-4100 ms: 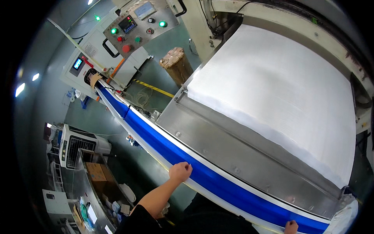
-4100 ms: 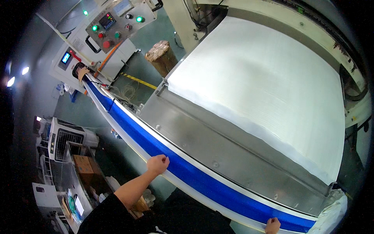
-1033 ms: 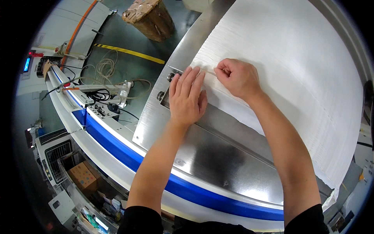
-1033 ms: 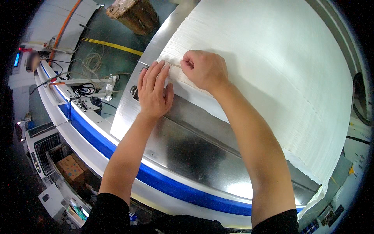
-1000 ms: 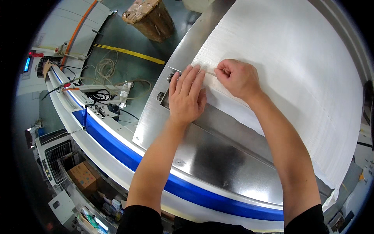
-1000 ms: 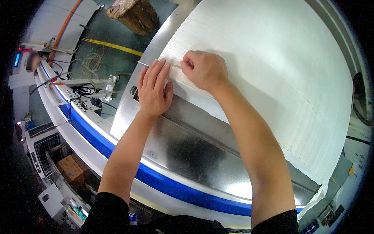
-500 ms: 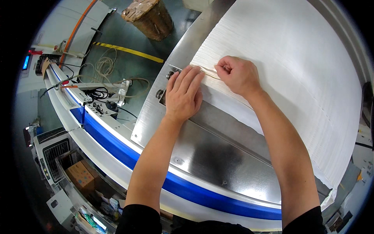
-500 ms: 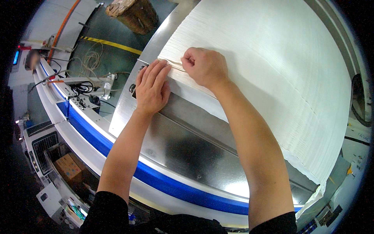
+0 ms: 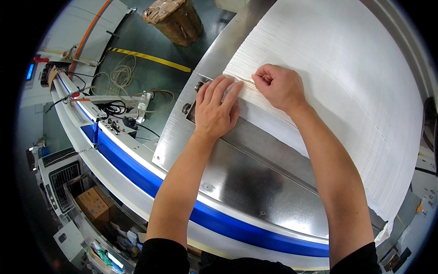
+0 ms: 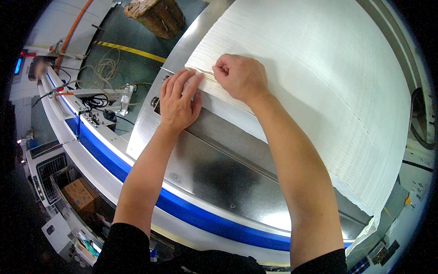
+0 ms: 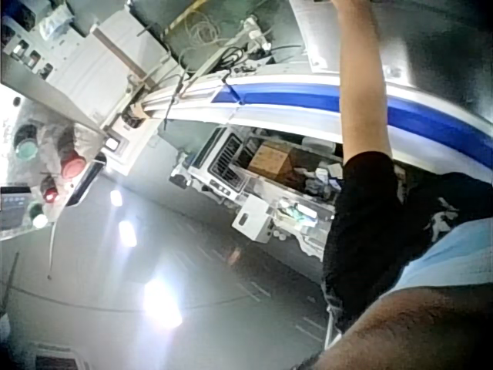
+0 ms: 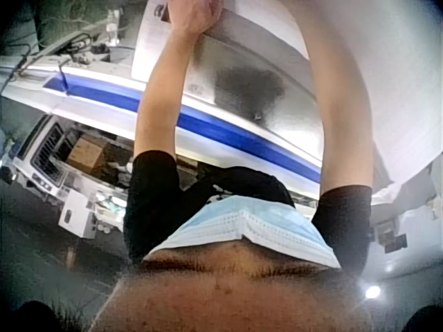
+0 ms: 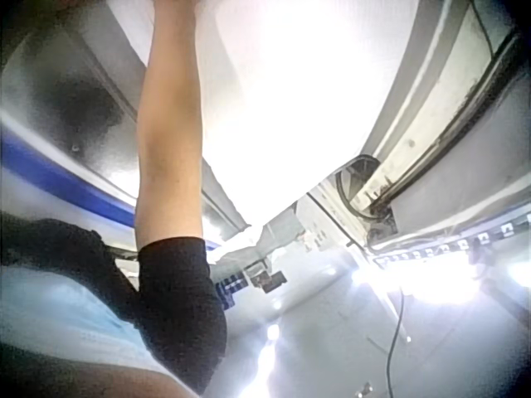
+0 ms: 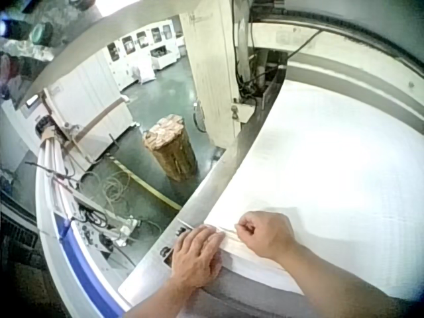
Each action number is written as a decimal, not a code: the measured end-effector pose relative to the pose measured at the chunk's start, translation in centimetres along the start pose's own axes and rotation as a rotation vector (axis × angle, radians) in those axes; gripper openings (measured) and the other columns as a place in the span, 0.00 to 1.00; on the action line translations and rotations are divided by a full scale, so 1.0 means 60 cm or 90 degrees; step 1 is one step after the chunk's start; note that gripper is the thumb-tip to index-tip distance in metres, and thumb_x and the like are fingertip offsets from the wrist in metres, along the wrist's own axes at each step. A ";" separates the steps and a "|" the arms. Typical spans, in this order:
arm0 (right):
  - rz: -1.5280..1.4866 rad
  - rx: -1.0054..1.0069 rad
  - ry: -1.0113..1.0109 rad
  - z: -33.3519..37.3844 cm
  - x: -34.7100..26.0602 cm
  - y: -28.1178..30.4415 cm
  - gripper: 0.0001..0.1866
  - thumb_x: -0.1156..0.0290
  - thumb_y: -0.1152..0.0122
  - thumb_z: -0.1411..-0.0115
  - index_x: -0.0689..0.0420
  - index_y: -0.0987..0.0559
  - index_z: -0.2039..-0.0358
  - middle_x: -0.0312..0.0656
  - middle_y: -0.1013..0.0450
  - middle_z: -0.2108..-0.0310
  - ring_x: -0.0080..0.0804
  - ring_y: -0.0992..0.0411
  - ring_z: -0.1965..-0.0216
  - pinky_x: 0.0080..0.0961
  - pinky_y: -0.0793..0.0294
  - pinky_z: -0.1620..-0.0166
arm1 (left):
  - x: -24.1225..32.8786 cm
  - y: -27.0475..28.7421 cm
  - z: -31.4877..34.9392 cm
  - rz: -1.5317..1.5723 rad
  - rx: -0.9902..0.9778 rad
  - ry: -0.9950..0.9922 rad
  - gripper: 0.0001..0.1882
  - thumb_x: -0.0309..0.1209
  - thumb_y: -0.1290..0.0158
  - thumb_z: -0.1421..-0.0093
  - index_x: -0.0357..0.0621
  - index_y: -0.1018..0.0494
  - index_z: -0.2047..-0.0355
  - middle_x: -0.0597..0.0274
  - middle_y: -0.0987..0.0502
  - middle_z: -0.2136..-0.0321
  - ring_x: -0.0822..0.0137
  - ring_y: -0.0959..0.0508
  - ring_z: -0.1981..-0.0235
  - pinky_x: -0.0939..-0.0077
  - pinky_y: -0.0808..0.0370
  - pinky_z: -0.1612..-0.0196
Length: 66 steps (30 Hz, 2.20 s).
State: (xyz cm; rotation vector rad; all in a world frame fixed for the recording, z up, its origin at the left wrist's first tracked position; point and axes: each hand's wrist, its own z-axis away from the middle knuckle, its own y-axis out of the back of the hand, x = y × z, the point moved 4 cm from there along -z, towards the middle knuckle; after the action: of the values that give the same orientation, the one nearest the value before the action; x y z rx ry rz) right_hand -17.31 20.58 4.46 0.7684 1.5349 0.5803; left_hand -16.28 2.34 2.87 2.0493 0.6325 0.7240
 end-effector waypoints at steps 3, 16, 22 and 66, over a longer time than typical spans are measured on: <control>0.001 0.000 -0.002 0.000 -0.001 -0.001 0.07 0.62 0.38 0.45 0.50 0.20 0.73 0.37 0.22 0.77 0.37 0.23 0.75 0.33 0.24 0.69 | -0.002 -0.002 0.003 -0.010 0.007 -0.003 0.26 0.27 0.44 0.50 0.55 0.30 0.48 0.63 0.29 0.48 0.59 0.32 0.43 0.57 0.39 0.40; -0.008 -0.006 -0.014 -0.003 0.001 0.001 0.08 0.61 0.38 0.45 0.51 0.19 0.74 0.37 0.22 0.77 0.37 0.23 0.75 0.32 0.24 0.69 | 0.005 0.030 0.051 -0.017 0.016 0.026 0.19 0.27 0.43 0.52 0.54 0.27 0.57 0.62 0.29 0.47 0.58 0.31 0.43 0.57 0.39 0.41; -0.017 0.003 -0.024 -0.003 0.003 0.001 0.09 0.60 0.37 0.46 0.51 0.19 0.75 0.37 0.22 0.78 0.37 0.24 0.77 0.32 0.24 0.70 | 0.005 0.035 0.058 -0.013 0.015 0.016 0.20 0.27 0.43 0.52 0.53 0.27 0.55 0.61 0.29 0.45 0.58 0.31 0.43 0.58 0.39 0.42; -0.004 -0.121 -0.100 -0.014 -0.014 0.006 0.15 0.54 0.39 0.46 0.53 0.22 0.70 0.41 0.22 0.73 0.41 0.23 0.68 0.36 0.25 0.61 | 0.007 0.022 0.032 -0.070 -0.002 0.006 0.27 0.30 0.45 0.50 0.56 0.29 0.47 0.64 0.28 0.50 0.60 0.31 0.45 0.59 0.40 0.43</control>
State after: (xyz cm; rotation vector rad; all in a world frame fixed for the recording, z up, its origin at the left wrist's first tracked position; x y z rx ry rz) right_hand -18.08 20.24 5.38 0.6473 1.3172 0.6367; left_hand -14.45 0.85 3.18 1.9928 0.7420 0.6706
